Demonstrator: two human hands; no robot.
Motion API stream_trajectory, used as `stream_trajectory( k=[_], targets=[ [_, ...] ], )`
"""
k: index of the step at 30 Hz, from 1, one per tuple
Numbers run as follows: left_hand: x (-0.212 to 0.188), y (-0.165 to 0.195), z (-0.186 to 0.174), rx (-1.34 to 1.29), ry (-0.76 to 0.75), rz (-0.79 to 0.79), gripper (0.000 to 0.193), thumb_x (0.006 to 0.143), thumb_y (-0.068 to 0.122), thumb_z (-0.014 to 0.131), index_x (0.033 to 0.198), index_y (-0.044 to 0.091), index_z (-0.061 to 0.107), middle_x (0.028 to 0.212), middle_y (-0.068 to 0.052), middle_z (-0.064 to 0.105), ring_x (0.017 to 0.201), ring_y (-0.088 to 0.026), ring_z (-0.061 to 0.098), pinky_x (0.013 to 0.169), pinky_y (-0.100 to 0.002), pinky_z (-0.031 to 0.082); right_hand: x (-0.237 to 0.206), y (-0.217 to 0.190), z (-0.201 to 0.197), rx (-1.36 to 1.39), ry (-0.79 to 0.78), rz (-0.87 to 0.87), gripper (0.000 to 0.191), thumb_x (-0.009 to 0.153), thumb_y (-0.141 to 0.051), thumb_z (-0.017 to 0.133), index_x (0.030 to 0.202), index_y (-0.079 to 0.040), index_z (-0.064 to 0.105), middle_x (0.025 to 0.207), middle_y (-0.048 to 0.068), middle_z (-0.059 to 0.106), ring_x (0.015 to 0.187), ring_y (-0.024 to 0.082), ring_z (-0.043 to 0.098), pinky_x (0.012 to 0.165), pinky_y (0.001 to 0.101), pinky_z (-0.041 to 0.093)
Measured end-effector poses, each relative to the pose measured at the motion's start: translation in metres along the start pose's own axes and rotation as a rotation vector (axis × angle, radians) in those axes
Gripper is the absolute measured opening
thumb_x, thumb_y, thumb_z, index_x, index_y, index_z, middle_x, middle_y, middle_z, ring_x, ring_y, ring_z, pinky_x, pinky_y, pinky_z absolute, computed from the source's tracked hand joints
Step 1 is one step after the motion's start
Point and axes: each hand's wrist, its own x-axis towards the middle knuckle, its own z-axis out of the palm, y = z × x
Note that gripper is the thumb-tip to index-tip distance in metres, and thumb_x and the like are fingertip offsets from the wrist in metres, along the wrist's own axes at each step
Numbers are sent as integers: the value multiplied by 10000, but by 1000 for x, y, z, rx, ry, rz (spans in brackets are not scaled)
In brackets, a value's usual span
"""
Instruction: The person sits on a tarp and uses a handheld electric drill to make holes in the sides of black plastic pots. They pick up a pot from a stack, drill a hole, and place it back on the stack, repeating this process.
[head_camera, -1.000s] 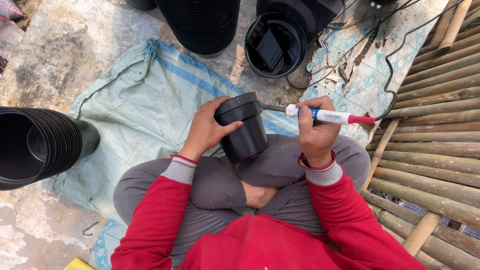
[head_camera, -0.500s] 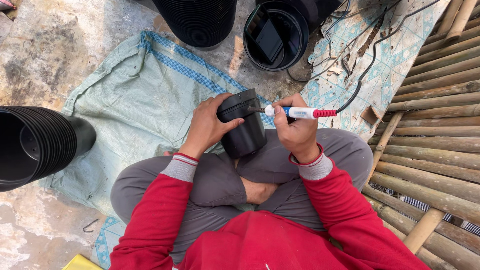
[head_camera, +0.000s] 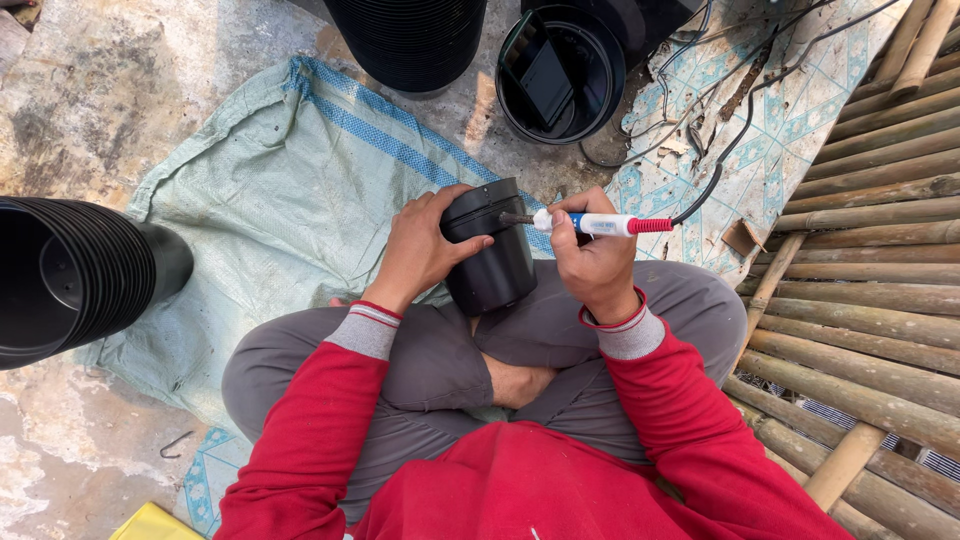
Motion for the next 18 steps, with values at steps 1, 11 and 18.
stream_trajectory(
  k=[1, 11, 18],
  targets=[
    [0, 0, 0, 3, 2, -3, 667, 739, 419, 893, 1295, 148, 645, 1003, -108, 687, 969, -337, 648, 898, -472, 480, 1, -1, 0, -5, -1, 4, 73, 1007, -61, 626, 976, 2, 646, 756, 26, 666, 633, 44, 567, 555, 224, 440],
    [-2, -6, 5, 39, -1, 8, 685, 740, 462, 885, 1306, 159, 645, 1008, -100, 696, 971, -340, 649, 892, -478, 473, 7, -7, -1, 0, -102, 48, 78, 1016, -72, 625, 963, -18, 606, 748, 7, 629, 628, 42, 547, 548, 233, 423],
    [-3, -8, 7, 49, -23, -36, 701, 735, 482, 883, 1312, 165, 643, 1002, -91, 698, 989, -333, 648, 902, -486, 462, 9, -9, 2, 2, -122, 37, 93, 1005, -61, 630, 929, -24, 590, 700, -1, 587, 598, 46, 516, 531, 247, 399]
  ],
)
